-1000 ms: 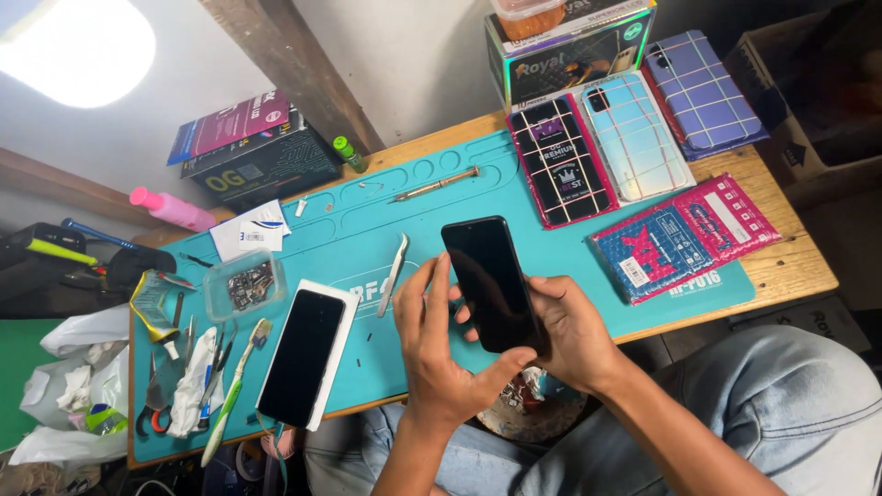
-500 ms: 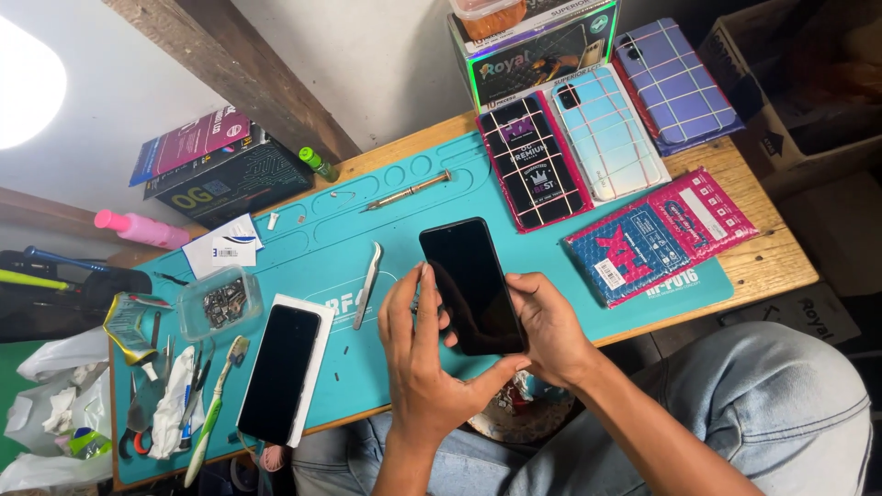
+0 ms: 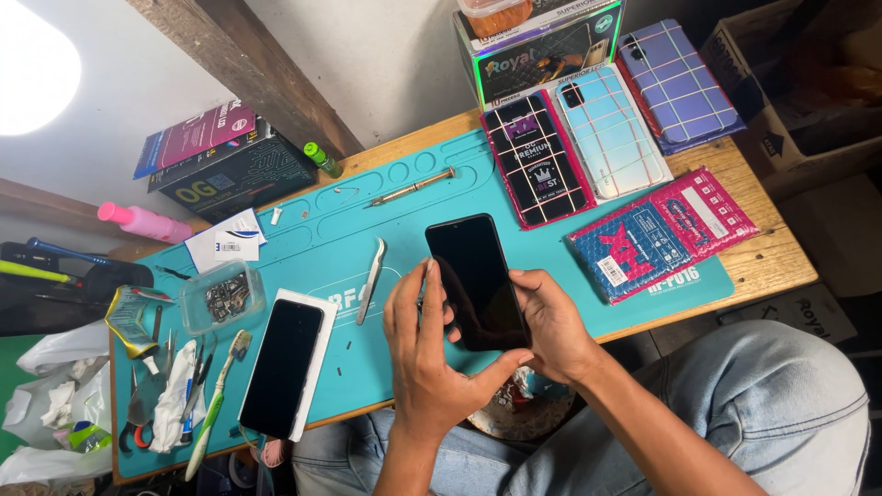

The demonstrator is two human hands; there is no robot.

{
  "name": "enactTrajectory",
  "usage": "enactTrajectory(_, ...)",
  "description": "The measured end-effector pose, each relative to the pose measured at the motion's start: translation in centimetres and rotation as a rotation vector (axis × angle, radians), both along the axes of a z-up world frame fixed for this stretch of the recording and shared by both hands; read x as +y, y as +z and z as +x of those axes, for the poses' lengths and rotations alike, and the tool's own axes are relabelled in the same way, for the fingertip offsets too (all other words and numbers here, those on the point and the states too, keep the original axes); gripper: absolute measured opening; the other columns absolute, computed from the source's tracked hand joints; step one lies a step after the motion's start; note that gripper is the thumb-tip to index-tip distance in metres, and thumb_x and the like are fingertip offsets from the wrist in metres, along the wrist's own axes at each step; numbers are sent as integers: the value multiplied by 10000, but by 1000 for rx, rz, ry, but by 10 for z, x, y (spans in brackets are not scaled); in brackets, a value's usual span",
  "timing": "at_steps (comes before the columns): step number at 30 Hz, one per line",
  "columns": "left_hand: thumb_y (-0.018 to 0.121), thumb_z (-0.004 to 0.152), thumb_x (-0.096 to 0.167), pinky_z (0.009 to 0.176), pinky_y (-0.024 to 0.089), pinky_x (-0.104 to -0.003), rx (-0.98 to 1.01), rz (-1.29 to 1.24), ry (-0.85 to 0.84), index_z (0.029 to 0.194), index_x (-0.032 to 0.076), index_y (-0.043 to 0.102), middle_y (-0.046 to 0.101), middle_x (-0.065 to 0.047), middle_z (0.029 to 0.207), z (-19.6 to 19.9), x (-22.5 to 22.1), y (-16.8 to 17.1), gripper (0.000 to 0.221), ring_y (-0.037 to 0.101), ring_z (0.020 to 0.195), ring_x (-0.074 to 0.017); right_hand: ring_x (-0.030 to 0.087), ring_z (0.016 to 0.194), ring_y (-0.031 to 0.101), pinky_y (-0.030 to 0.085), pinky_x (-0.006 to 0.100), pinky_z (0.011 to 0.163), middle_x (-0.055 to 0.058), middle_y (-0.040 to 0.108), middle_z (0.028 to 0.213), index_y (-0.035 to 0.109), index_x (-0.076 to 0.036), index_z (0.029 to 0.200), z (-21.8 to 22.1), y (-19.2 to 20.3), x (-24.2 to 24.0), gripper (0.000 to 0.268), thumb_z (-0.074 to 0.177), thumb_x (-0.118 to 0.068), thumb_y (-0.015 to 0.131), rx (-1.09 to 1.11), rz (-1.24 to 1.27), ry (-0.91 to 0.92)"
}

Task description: Disassembling a smartphone to remove the back cover, battery, and internal frame components.

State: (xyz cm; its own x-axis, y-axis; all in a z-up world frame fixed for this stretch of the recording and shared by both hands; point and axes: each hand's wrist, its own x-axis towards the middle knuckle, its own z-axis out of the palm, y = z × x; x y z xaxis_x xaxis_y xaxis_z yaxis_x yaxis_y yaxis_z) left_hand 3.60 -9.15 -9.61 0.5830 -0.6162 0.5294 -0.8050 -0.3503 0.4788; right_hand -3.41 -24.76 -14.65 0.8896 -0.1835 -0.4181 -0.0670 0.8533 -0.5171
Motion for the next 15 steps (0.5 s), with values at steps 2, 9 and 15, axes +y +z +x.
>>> enactTrajectory(2,914,770,678,1170,514,-502,0,-1,-5,1643,-13,365,490,-224,1628,0,0,-1,1241,518,1490,-399,220,666,581,482,371,722,64,656,720,682,-77,779,0,-1,1,452,1065,-380,508,35,-15,-16)
enactTrajectory(9,942,752,672,1205,497,-530,-16,0,-8,1645,-33,357,501,-228,1624,0,0,-2,1280,526,1473,-411,208,669,567,479,368,735,49,643,721,650,-89,753,0,-6,2,454,1062,-387,501,27,-29,-18)
enactTrajectory(15,937,758,678,1225,461,-570,-29,12,-12,1647,-41,347,495,-236,1627,0,0,-4,1286,531,1480,-418,211,662,570,491,360,724,57,642,719,651,-77,757,1,-4,2,445,1048,-359,467,-37,-17,-15)
